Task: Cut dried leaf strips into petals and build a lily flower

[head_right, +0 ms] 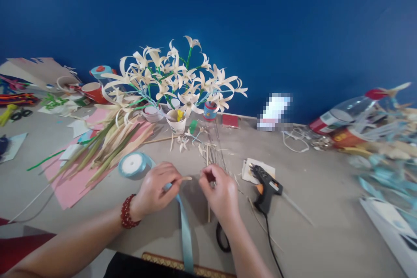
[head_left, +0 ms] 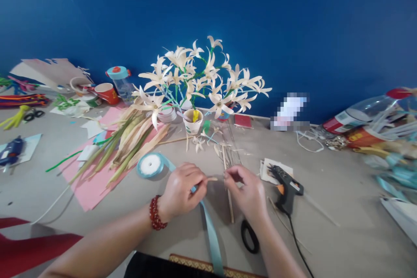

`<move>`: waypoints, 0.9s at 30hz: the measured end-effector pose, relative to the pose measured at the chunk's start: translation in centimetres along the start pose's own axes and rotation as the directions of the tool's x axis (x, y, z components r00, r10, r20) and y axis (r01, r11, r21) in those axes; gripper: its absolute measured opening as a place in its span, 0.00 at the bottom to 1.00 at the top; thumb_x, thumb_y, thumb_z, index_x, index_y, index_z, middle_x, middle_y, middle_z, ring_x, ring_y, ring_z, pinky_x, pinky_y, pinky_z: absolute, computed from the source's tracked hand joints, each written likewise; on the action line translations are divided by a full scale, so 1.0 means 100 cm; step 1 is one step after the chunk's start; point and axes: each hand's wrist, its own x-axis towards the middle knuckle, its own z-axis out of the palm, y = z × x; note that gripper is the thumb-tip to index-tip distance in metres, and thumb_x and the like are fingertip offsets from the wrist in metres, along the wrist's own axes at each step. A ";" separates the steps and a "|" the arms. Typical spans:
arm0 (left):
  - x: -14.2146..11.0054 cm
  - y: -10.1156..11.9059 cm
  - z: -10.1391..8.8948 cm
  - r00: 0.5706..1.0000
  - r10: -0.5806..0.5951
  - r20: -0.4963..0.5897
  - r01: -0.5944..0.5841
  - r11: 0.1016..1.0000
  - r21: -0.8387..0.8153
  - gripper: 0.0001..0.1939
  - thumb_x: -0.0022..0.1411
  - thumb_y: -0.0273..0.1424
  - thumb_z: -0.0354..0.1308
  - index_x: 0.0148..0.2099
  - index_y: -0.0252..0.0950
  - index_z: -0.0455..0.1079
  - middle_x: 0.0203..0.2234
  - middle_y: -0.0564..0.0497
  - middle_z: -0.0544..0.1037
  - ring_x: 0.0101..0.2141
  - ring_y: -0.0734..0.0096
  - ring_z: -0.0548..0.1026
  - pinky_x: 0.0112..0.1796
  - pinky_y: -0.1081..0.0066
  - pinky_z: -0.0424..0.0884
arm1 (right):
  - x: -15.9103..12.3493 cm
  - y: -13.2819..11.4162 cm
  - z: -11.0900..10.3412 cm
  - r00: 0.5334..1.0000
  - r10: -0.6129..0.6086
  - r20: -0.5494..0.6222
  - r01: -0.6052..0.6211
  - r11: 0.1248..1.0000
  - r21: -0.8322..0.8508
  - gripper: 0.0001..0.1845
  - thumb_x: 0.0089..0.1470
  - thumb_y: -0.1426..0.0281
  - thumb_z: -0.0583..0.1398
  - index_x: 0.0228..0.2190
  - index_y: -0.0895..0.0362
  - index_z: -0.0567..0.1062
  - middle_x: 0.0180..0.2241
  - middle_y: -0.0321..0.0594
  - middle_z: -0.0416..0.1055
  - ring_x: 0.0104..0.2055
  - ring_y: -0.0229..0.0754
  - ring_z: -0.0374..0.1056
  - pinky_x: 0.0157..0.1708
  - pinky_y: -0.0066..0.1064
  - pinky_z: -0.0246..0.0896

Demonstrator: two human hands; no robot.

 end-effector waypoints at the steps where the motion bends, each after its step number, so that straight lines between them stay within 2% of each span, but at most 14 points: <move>1: 0.000 0.000 0.000 1.000 -0.002 -0.002 0.002 1.000 -0.006 0.08 0.62 0.25 0.51 0.30 0.35 0.67 0.23 0.50 0.72 0.27 0.68 0.69 0.34 0.67 0.63 | 0.000 -0.002 0.000 1.000 -0.005 0.008 0.005 1.000 0.031 0.05 0.56 0.71 0.57 0.30 0.55 0.73 0.27 0.37 0.74 0.28 0.40 0.72 0.30 0.28 0.64; 4: 0.001 0.000 0.000 1.000 -0.002 0.014 0.003 1.000 -0.010 0.08 0.62 0.25 0.51 0.29 0.35 0.67 0.23 0.50 0.72 0.28 0.68 0.69 0.34 0.67 0.63 | -0.004 -0.011 0.005 0.994 -0.058 0.094 0.048 0.994 0.102 0.05 0.56 0.71 0.57 0.34 0.55 0.73 0.31 0.38 0.75 0.31 0.40 0.73 0.33 0.28 0.66; 8: 0.000 0.001 0.002 0.999 -0.010 0.038 0.011 1.000 -0.009 0.09 0.62 0.26 0.51 0.29 0.35 0.67 0.23 0.50 0.72 0.27 0.68 0.69 0.34 0.67 0.63 | -0.005 -0.014 0.011 0.984 -0.103 0.146 0.095 0.994 0.058 0.06 0.55 0.73 0.57 0.29 0.55 0.73 0.27 0.36 0.74 0.30 0.40 0.71 0.32 0.28 0.63; 10: -0.001 0.001 0.003 1.000 -0.007 0.029 0.008 1.000 -0.016 0.09 0.62 0.25 0.52 0.29 0.35 0.67 0.22 0.50 0.72 0.27 0.68 0.69 0.34 0.67 0.63 | -0.003 -0.009 0.007 0.988 -0.098 0.116 0.097 0.995 0.013 0.06 0.54 0.73 0.57 0.28 0.55 0.73 0.26 0.36 0.74 0.29 0.40 0.71 0.31 0.29 0.63; 12: -0.001 0.000 0.002 1.000 -0.012 0.006 0.013 1.000 -0.026 0.08 0.61 0.25 0.52 0.29 0.35 0.67 0.22 0.50 0.72 0.27 0.68 0.68 0.34 0.67 0.63 | 0.000 -0.004 0.000 0.997 -0.065 0.037 0.066 0.998 -0.024 0.05 0.55 0.72 0.57 0.28 0.55 0.73 0.26 0.36 0.74 0.28 0.41 0.71 0.31 0.29 0.62; 14: -0.001 -0.001 0.001 1.000 -0.023 -0.008 0.023 0.999 -0.034 0.08 0.62 0.25 0.51 0.30 0.35 0.67 0.23 0.50 0.72 0.27 0.68 0.68 0.34 0.67 0.63 | 0.002 -0.003 -0.005 1.000 -0.030 0.009 0.030 1.000 0.002 0.05 0.56 0.70 0.57 0.30 0.55 0.73 0.26 0.37 0.74 0.28 0.40 0.71 0.31 0.29 0.63; 18: 0.000 0.000 0.001 1.000 -0.026 0.008 0.026 0.999 -0.030 0.09 0.63 0.26 0.51 0.30 0.36 0.67 0.23 0.50 0.73 0.27 0.68 0.69 0.33 0.67 0.63 | -0.003 -0.013 0.003 0.986 -0.038 0.164 0.023 0.996 0.090 0.04 0.55 0.70 0.57 0.32 0.55 0.73 0.28 0.36 0.74 0.29 0.39 0.70 0.31 0.27 0.63; 21: -0.001 0.001 0.003 1.000 -0.019 0.011 0.020 0.999 -0.029 0.08 0.63 0.26 0.51 0.30 0.36 0.66 0.23 0.50 0.73 0.27 0.68 0.68 0.33 0.67 0.63 | -0.006 -0.017 0.013 0.982 -0.043 0.187 0.033 0.998 0.054 0.07 0.56 0.71 0.56 0.27 0.55 0.71 0.24 0.34 0.70 0.26 0.38 0.67 0.28 0.26 0.60; 24: -0.001 0.000 0.003 1.000 -0.008 0.005 0.008 1.000 -0.018 0.08 0.62 0.25 0.51 0.29 0.36 0.66 0.23 0.51 0.72 0.27 0.69 0.68 0.33 0.67 0.62 | -0.005 -0.009 0.011 0.984 -0.033 0.174 0.034 0.999 -0.001 0.08 0.56 0.71 0.55 0.26 0.55 0.71 0.23 0.34 0.70 0.26 0.38 0.67 0.27 0.26 0.59; 27: -0.001 -0.002 0.001 0.999 -0.028 -0.039 0.028 1.000 -0.002 0.09 0.62 0.25 0.50 0.29 0.36 0.64 0.22 0.51 0.70 0.26 0.69 0.67 0.32 0.68 0.62 | -0.001 0.002 0.000 0.998 0.017 0.068 -0.011 0.996 -0.087 0.06 0.54 0.70 0.56 0.29 0.55 0.73 0.26 0.37 0.73 0.27 0.41 0.69 0.29 0.28 0.61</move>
